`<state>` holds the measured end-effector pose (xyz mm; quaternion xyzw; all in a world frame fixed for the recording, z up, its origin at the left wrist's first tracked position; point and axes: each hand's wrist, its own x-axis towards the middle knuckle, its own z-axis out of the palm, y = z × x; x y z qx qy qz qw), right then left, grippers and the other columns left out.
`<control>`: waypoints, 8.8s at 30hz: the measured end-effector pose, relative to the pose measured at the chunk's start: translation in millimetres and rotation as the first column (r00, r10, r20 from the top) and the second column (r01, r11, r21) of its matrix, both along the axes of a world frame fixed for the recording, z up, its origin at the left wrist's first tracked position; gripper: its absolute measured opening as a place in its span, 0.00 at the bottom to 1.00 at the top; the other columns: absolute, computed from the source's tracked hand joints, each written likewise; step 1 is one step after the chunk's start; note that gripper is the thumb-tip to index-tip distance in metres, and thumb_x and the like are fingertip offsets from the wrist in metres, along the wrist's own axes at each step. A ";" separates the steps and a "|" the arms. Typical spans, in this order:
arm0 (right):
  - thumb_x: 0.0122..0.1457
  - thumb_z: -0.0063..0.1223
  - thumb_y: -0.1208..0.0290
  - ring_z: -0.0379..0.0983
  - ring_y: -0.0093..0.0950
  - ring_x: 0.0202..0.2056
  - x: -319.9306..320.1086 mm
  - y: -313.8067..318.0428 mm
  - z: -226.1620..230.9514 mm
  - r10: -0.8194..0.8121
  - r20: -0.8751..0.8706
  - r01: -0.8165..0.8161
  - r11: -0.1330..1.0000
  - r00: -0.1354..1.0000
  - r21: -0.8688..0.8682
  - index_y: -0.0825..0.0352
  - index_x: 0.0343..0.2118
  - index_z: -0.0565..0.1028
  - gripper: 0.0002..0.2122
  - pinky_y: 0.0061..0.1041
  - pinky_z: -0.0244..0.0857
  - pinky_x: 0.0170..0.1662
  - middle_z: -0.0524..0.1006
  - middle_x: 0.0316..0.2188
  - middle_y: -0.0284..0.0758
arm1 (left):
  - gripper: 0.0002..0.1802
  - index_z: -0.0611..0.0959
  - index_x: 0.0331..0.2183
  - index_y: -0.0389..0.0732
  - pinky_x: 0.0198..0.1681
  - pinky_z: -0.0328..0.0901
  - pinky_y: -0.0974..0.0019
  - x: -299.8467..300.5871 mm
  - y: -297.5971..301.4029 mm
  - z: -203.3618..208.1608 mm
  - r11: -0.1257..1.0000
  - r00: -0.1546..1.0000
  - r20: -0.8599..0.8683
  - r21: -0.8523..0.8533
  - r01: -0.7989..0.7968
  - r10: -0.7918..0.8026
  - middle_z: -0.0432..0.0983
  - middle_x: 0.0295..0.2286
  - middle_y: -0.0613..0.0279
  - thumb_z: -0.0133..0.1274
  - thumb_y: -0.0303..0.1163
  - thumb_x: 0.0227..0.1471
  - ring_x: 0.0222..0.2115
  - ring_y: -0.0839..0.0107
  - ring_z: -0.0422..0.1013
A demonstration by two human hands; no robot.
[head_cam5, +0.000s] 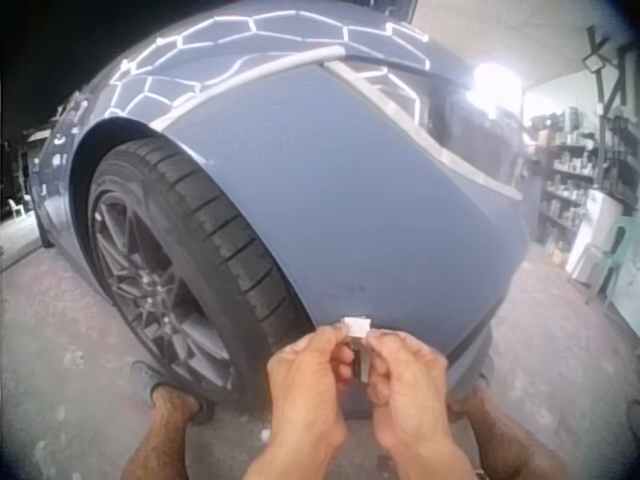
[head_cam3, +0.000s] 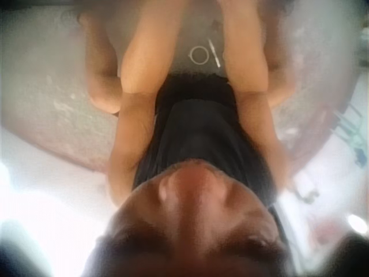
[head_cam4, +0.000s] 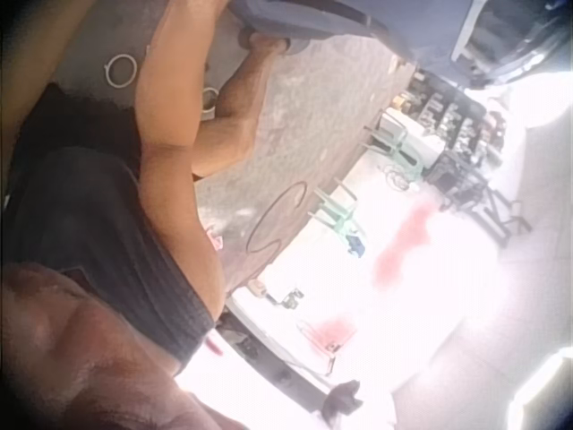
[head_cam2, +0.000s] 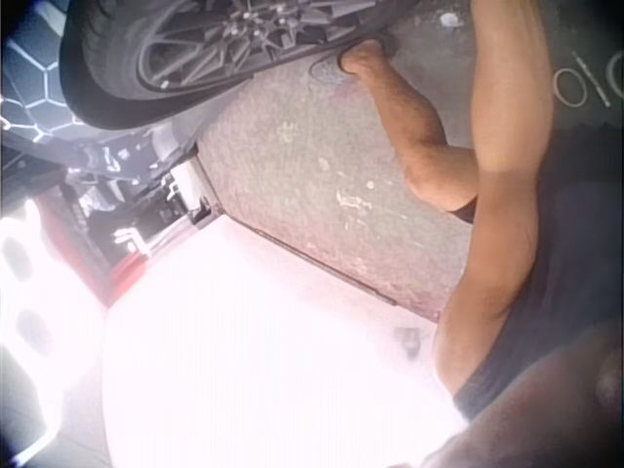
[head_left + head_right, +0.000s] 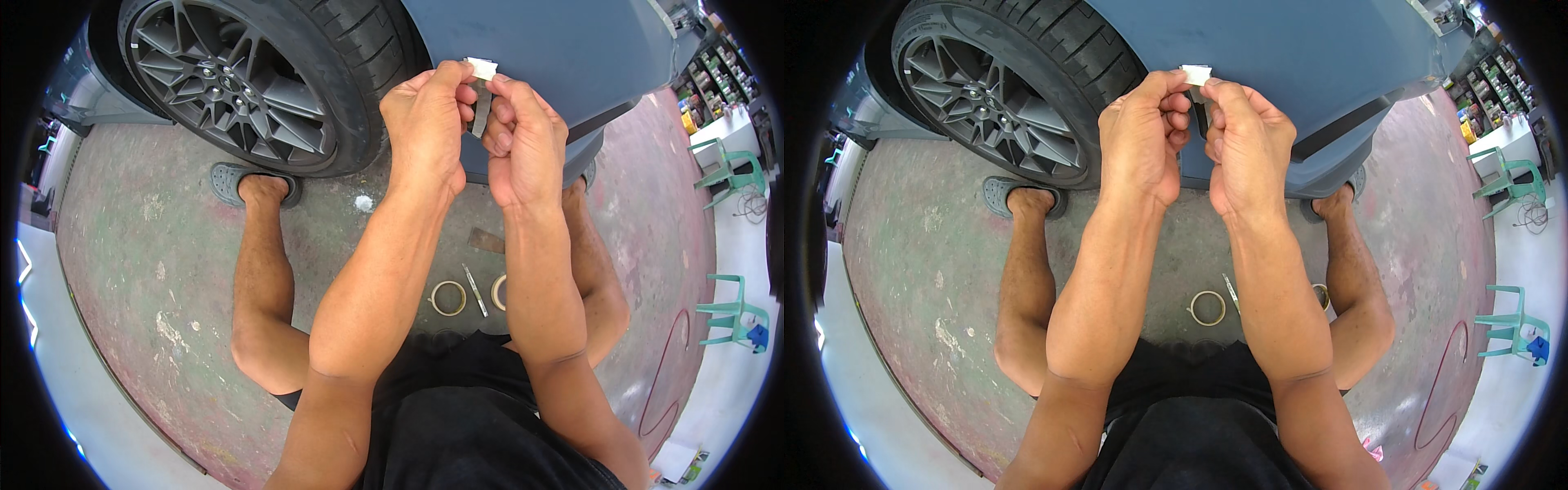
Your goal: The person applies small pieces of masking tape to the front bumper of a car, smoothing each piece with fingers and a plastic scraper. The person repeatedly picks up tape, places it on the bumper, and presses it down.
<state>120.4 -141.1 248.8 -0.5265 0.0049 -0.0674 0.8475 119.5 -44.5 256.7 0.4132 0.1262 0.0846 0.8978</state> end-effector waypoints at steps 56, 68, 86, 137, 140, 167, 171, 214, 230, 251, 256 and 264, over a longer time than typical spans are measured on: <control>0.63 0.58 0.73 0.57 0.12 0.19 -18.2 -11.7 -20.2 0.068 0.063 -0.063 0.995 0.996 -0.071 0.73 0.38 0.82 0.07 0.15 0.49 0.23 0.68 0.21 0.23 | 0.06 0.88 0.33 0.34 0.29 0.61 0.74 -26.2 -2.4 -32.3 0.996 0.983 0.164 -0.041 -0.076 0.082 0.77 0.23 0.66 0.63 0.28 0.54 0.24 0.80 0.68; 0.65 0.58 0.72 0.61 0.14 0.23 -26.8 -40.2 -28.2 0.093 0.062 -0.070 0.952 0.994 -0.299 0.70 0.41 0.83 0.08 0.16 0.51 0.27 0.71 0.23 0.23 | 0.08 0.89 0.35 0.33 0.30 0.62 0.74 -37.2 4.1 -49.2 0.983 0.986 0.130 0.140 -0.121 0.103 0.79 0.24 0.66 0.64 0.27 0.54 0.25 0.80 0.69; 0.61 0.63 0.71 0.62 0.10 0.23 -20.6 -56.8 -34.7 0.215 0.134 -0.096 0.800 0.967 -0.592 0.71 0.33 0.83 0.07 0.16 0.53 0.24 0.74 0.20 0.21 | 0.09 0.89 0.36 0.33 0.31 0.63 0.75 -48.6 -2.1 -62.6 0.917 0.989 0.147 0.393 -0.069 0.011 0.81 0.27 0.64 0.61 0.29 0.56 0.27 0.80 0.71; 0.61 0.62 0.74 0.67 0.12 0.25 -36.5 -66.6 -72.3 0.346 0.020 -0.248 0.711 0.938 -0.658 0.71 0.38 0.82 0.07 0.18 0.61 0.28 0.77 0.25 0.27 | 0.09 0.88 0.38 0.33 0.32 0.65 0.73 -75.3 24.7 -111.3 0.833 0.975 -0.089 0.509 0.218 -0.201 0.83 0.28 0.61 0.60 0.27 0.57 0.28 0.78 0.75; 0.59 0.64 0.72 0.67 0.14 0.24 -35.8 -65.9 -67.4 0.390 -0.011 -0.270 0.617 0.921 -0.739 0.72 0.35 0.82 0.08 0.19 0.61 0.27 0.76 0.23 0.28 | 0.08 0.88 0.38 0.32 0.33 0.65 0.73 -77.7 25.3 -116.3 0.814 0.977 -0.064 0.543 0.205 -0.203 0.84 0.29 0.60 0.60 0.26 0.56 0.29 0.77 0.76; 0.57 0.62 0.75 0.70 0.16 0.24 -42.5 -71.3 -58.3 0.421 -0.035 -0.289 0.558 0.907 -0.778 0.73 0.33 0.83 0.07 0.21 0.65 0.28 0.78 0.21 0.30 | 0.06 0.89 0.34 0.35 0.28 0.60 0.75 -78.7 21.7 -99.6 0.639 0.964 0.039 0.756 0.145 -0.264 0.78 0.24 0.69 0.62 0.29 0.58 0.25 0.84 0.68; 0.57 0.61 0.75 0.71 0.17 0.24 -43.5 -70.1 -58.9 0.429 -0.027 -0.277 0.534 0.903 -0.798 0.74 0.32 0.82 0.06 0.22 0.65 0.28 0.78 0.21 0.31 | 0.07 0.89 0.34 0.35 0.28 0.60 0.75 -78.2 20.6 -102.2 0.644 0.966 0.028 0.750 0.149 -0.256 0.78 0.24 0.70 0.63 0.29 0.58 0.25 0.85 0.68; 0.65 0.60 0.72 0.73 0.16 0.28 -52.6 -90.2 -135.7 0.305 -0.080 -0.308 0.842 0.949 -0.442 0.69 0.40 0.82 0.06 0.17 0.64 0.31 0.79 0.29 0.27 | 0.10 0.84 0.39 0.33 0.36 0.64 0.71 -67.9 39.5 -100.6 0.933 0.951 -0.125 0.194 0.303 -0.282 0.82 0.33 0.59 0.55 0.29 0.60 0.31 0.74 0.75; 0.61 0.61 0.79 0.75 0.15 0.36 -47.9 -77.1 -103.9 0.420 -0.023 -0.388 0.815 0.907 -0.430 0.71 0.47 0.77 0.12 0.16 0.70 0.38 0.81 0.35 0.33 | 0.06 0.87 0.37 0.34 0.35 0.66 0.73 -72.1 28.8 -114.2 0.802 0.926 -0.107 0.472 0.367 -0.362 0.82 0.29 0.65 0.62 0.26 0.58 0.30 0.78 0.74; 0.56 0.62 0.81 0.74 0.13 0.32 -53.2 -70.7 -96.2 0.433 -0.105 -0.430 0.775 0.895 -0.463 0.73 0.50 0.77 0.17 0.16 0.68 0.35 0.81 0.32 0.30 | 0.06 0.87 0.36 0.33 0.29 0.64 0.73 -84.1 21.4 -111.4 0.672 0.937 -0.096 0.673 0.310 -0.337 0.79 0.26 0.68 0.61 0.26 0.58 0.27 0.83 0.69; 0.55 0.60 0.85 0.73 0.14 0.29 -52.6 -70.0 -106.2 0.390 -0.144 -0.416 0.843 0.909 -0.342 0.71 0.51 0.79 0.18 0.16 0.66 0.33 0.81 0.31 0.30 | 0.05 0.87 0.36 0.34 0.33 0.66 0.72 -96.6 4.0 -109.5 0.591 0.975 0.088 0.805 0.052 -0.206 0.80 0.28 0.66 0.61 0.24 0.58 0.29 0.79 0.72; 0.56 0.58 0.84 0.74 0.19 0.30 -58.9 -67.6 -136.5 0.279 -0.451 -0.425 0.867 0.848 -0.262 0.73 0.51 0.78 0.18 0.20 0.68 0.35 0.81 0.29 0.34 | 0.05 0.87 0.37 0.33 0.35 0.69 0.68 -111.9 1.2 -135.8 0.455 0.973 0.228 0.871 -0.186 -0.038 0.80 0.29 0.59 0.61 0.22 0.57 0.30 0.73 0.75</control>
